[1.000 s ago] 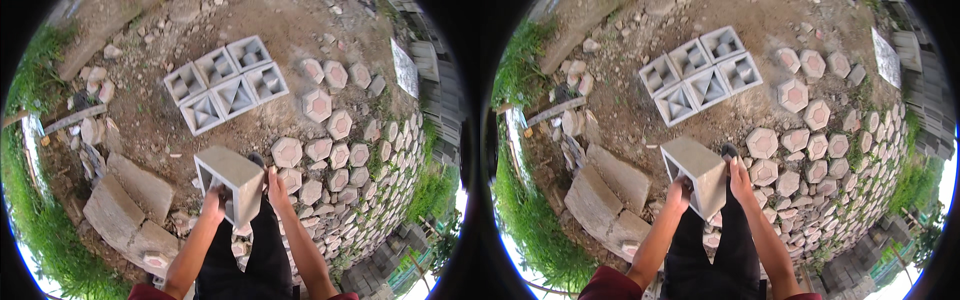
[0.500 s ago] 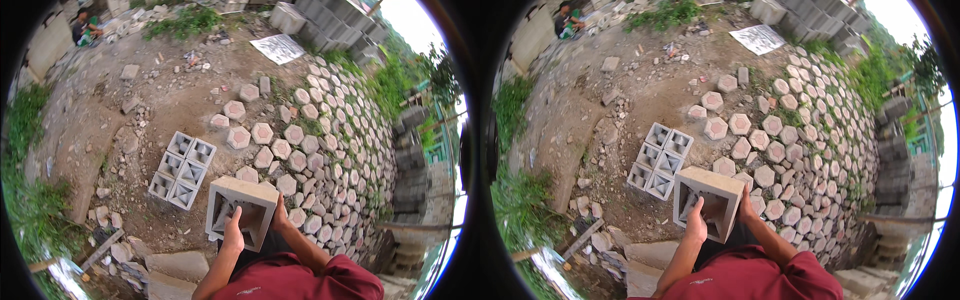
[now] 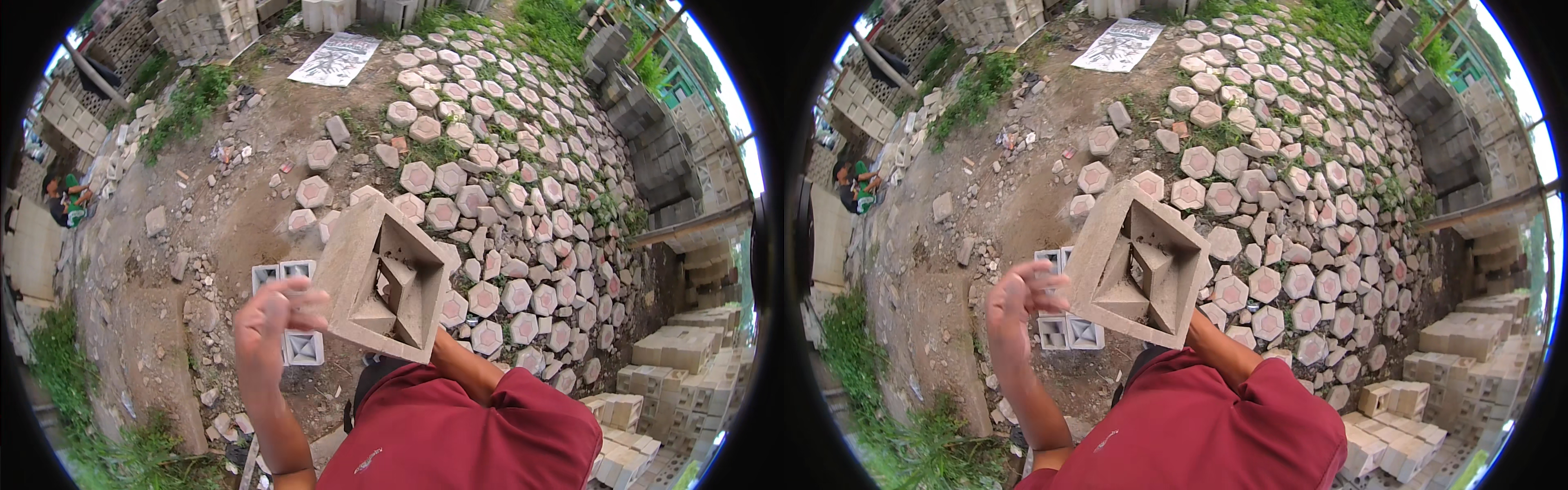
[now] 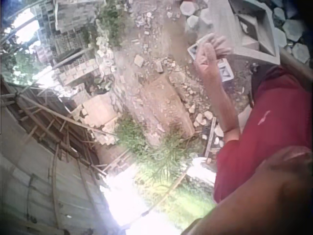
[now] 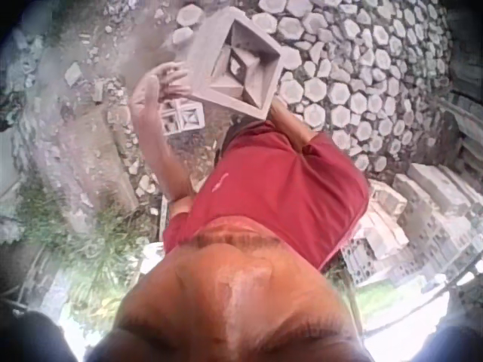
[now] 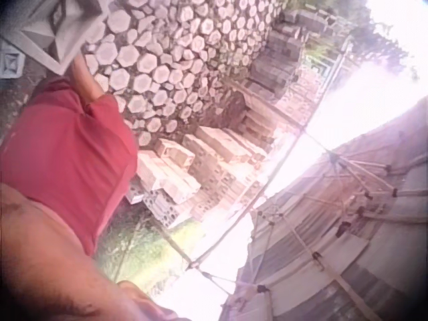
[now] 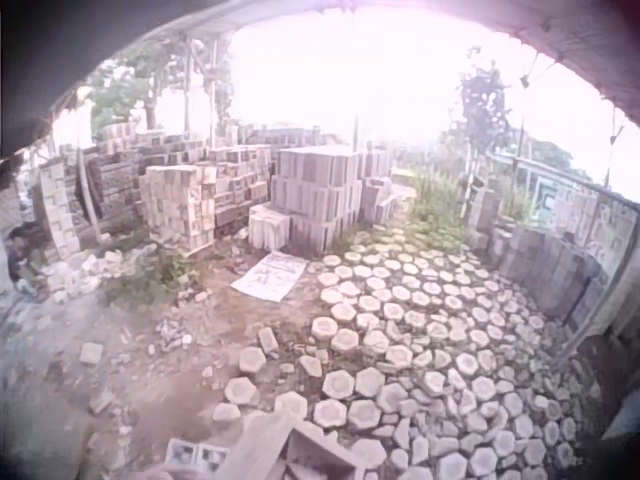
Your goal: The person picks up concrete vent blocks from a group on the ground and stacks them onto existing piles in an outdoor yard. They handle each block individually, carrying them a short distance before placing them on a stack.
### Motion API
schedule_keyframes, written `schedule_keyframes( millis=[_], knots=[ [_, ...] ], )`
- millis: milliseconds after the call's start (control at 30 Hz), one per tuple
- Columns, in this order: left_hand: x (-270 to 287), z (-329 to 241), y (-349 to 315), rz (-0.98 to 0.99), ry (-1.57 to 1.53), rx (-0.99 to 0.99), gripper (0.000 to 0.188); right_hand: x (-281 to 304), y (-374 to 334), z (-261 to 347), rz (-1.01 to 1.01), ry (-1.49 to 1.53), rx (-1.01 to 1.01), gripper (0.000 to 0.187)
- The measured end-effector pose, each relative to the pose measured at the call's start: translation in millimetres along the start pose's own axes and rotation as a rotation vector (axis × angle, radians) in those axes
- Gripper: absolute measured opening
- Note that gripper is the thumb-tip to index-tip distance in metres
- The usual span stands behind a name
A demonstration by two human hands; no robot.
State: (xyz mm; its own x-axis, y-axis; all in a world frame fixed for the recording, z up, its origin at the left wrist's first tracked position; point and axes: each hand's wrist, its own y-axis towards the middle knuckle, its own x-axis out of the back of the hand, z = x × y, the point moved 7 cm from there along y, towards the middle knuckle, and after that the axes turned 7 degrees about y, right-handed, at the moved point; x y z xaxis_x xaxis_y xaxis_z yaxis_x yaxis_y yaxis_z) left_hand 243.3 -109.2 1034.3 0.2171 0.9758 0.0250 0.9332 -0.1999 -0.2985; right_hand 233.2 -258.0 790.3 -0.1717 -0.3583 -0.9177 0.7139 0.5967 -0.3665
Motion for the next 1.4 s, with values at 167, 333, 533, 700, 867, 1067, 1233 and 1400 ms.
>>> schedule_keyframes(
  millis=[167,333,533,700,867,1067,1233,1400],
  knots=[
    [-40,169,154,0.131,-0.257,0.241,0.062,35,-43,67,-0.190,-0.091,0.151,0.083],
    [-191,166,203,0.708,-0.559,0.411,0.058,87,-133,150,-0.417,-0.057,0.430,0.079],
    [-276,182,217,0.815,-0.430,0.734,0.052,112,-214,217,-0.582,0.000,0.716,0.075],
    [-290,154,268,0.697,-0.337,0.532,0.047,53,-204,288,-0.720,-0.049,0.871,0.065],
    [-276,144,382,0.637,-0.457,0.489,0.043,39,-150,368,-0.858,-0.200,0.794,0.065],
    [-246,65,523,0.606,-0.426,0.402,0.044,73,-18,448,-0.792,-0.147,0.903,0.065],
    [-220,30,626,0.470,-0.352,0.425,0.038,60,60,533,-0.821,-0.138,0.850,0.066],
    [-217,42,743,0.449,-0.240,0.298,0.032,23,95,627,-0.816,-0.064,0.893,0.066]
  ],
)
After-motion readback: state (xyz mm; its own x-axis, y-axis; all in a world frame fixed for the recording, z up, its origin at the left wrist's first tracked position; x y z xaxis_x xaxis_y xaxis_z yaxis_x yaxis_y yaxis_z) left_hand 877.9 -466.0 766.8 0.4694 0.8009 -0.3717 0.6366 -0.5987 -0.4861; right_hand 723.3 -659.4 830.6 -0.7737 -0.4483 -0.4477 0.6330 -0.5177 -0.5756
